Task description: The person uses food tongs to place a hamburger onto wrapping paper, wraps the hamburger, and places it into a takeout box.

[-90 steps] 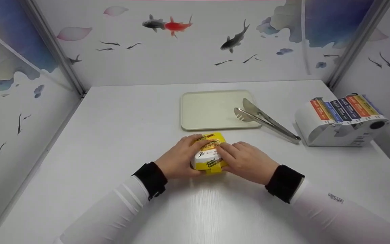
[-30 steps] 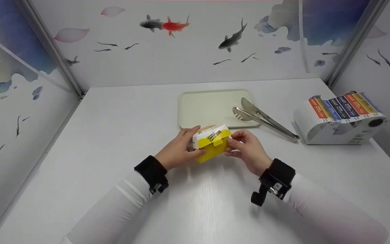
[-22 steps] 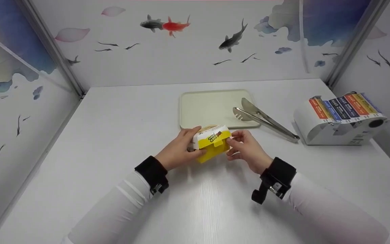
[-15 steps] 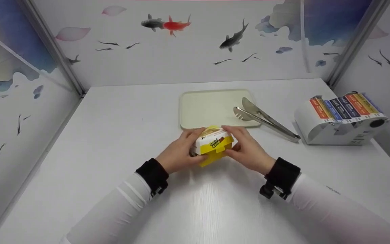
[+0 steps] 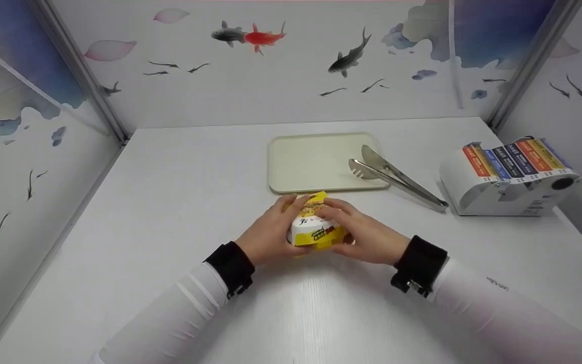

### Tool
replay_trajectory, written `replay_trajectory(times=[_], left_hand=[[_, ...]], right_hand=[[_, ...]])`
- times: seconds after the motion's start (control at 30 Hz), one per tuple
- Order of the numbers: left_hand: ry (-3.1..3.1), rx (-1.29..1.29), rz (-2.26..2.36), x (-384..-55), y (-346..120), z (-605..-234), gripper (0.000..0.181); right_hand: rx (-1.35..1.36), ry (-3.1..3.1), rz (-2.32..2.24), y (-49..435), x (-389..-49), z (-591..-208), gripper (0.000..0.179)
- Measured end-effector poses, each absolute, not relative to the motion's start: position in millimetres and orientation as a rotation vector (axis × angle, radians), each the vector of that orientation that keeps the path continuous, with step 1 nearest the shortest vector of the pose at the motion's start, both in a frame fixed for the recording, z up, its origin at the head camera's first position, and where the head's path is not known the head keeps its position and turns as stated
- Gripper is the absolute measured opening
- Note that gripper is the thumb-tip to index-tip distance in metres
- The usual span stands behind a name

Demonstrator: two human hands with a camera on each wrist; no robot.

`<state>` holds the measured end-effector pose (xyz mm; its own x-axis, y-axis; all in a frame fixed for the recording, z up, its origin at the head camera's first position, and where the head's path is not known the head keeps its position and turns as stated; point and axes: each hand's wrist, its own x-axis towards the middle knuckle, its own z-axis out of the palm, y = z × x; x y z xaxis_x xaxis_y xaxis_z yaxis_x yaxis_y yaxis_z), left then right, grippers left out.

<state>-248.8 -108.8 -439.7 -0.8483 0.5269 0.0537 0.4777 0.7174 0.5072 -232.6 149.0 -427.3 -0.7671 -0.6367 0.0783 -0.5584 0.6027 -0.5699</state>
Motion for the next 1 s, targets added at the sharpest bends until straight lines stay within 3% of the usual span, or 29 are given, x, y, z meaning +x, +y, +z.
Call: replay_trajectory(times=[0.2, 0.47, 1.0], left_hand=[[2.679, 0.923, 0.634, -239, -118, -434, 0.123], [2.613, 1.059, 0.630, -240, -131, -431, 0.107], [2.688, 0.986, 0.780, -242, -122, -440, 0.099]], right_hand=[[-1.134, 2.743, -0.699, 148, -226, -433, 0.071], [-1.212, 2.788, -0.576, 146, -221, -440, 0.077], [-1.356, 2.960, -0.407, 141, -218, -440, 0.070]])
